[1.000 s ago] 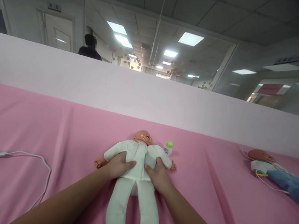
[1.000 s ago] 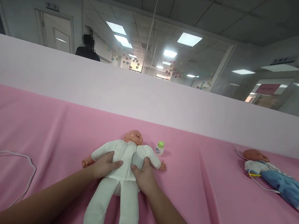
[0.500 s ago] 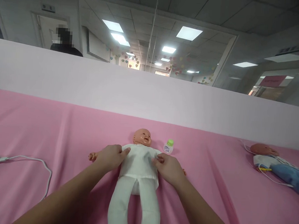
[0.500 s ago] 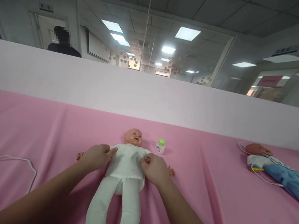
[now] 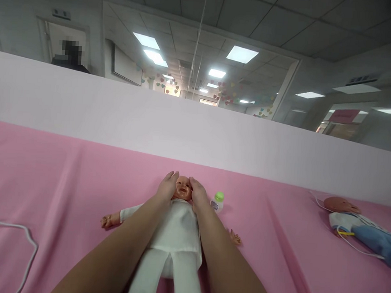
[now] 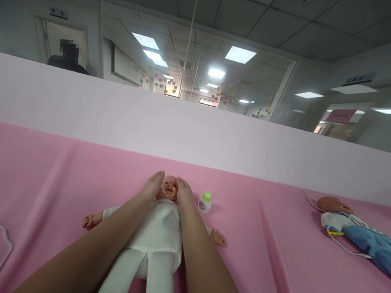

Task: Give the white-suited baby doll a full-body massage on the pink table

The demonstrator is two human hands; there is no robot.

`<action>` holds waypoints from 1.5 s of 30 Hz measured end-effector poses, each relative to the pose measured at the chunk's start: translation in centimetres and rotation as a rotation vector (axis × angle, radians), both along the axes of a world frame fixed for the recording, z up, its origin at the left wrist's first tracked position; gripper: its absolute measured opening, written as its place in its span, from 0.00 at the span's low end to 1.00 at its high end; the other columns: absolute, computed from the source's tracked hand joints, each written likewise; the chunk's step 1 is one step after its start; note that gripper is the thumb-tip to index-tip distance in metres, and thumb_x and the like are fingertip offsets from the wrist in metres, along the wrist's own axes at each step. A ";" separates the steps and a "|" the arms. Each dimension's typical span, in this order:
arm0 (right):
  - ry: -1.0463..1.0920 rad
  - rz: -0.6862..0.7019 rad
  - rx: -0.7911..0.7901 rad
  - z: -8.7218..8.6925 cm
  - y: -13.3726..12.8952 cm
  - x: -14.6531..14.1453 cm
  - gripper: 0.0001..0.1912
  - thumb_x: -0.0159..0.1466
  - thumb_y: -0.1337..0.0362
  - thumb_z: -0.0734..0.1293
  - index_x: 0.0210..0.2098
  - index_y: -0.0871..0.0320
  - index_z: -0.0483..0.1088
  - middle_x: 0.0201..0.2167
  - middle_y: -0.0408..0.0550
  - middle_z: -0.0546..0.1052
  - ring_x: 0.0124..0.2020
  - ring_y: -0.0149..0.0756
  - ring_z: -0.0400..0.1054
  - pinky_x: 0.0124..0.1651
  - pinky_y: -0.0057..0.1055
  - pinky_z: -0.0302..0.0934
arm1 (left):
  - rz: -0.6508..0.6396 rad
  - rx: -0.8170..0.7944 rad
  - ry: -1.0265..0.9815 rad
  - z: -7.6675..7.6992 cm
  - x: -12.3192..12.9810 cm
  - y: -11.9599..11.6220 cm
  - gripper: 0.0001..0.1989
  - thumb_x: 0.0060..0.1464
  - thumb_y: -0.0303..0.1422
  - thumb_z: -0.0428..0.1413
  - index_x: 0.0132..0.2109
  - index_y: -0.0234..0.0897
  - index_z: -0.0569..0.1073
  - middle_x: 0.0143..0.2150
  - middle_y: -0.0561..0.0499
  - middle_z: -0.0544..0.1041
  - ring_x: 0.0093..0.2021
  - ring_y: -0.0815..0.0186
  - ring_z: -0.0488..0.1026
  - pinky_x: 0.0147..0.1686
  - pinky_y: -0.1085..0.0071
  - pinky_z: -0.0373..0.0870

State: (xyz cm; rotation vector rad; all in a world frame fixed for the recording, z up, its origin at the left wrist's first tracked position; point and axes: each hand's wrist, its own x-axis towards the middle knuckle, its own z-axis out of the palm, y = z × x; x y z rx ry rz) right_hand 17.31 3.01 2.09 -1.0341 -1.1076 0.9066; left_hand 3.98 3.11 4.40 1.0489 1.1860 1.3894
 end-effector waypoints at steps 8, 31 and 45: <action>0.184 0.002 -0.023 -2.1 1.8 -0.8 0.28 0.53 0.50 0.78 0.48 0.55 0.74 0.46 0.50 0.82 0.48 0.44 0.77 0.52 0.39 0.72 | -0.014 0.029 -0.156 -2.5 0.9 1.1 0.31 0.49 0.38 0.70 0.59 0.35 0.75 0.54 0.37 0.82 0.47 0.54 0.82 0.46 0.62 0.78; 0.150 -0.019 0.003 -2.7 1.3 -0.3 0.27 0.53 0.53 0.79 0.49 0.55 0.76 0.49 0.50 0.82 0.51 0.44 0.76 0.56 0.42 0.70 | 0.048 0.106 -0.025 -3.2 1.0 1.0 0.24 0.50 0.38 0.66 0.53 0.37 0.78 0.48 0.42 0.82 0.44 0.57 0.81 0.44 0.63 0.77; 0.379 0.094 -0.102 -2.8 1.3 0.6 0.21 0.55 0.57 0.76 0.48 0.51 0.78 0.49 0.47 0.82 0.50 0.44 0.76 0.55 0.43 0.72 | 0.023 0.063 -0.121 -3.4 0.9 1.4 0.19 0.53 0.33 0.58 0.52 0.38 0.79 0.49 0.44 0.81 0.45 0.60 0.79 0.44 0.65 0.76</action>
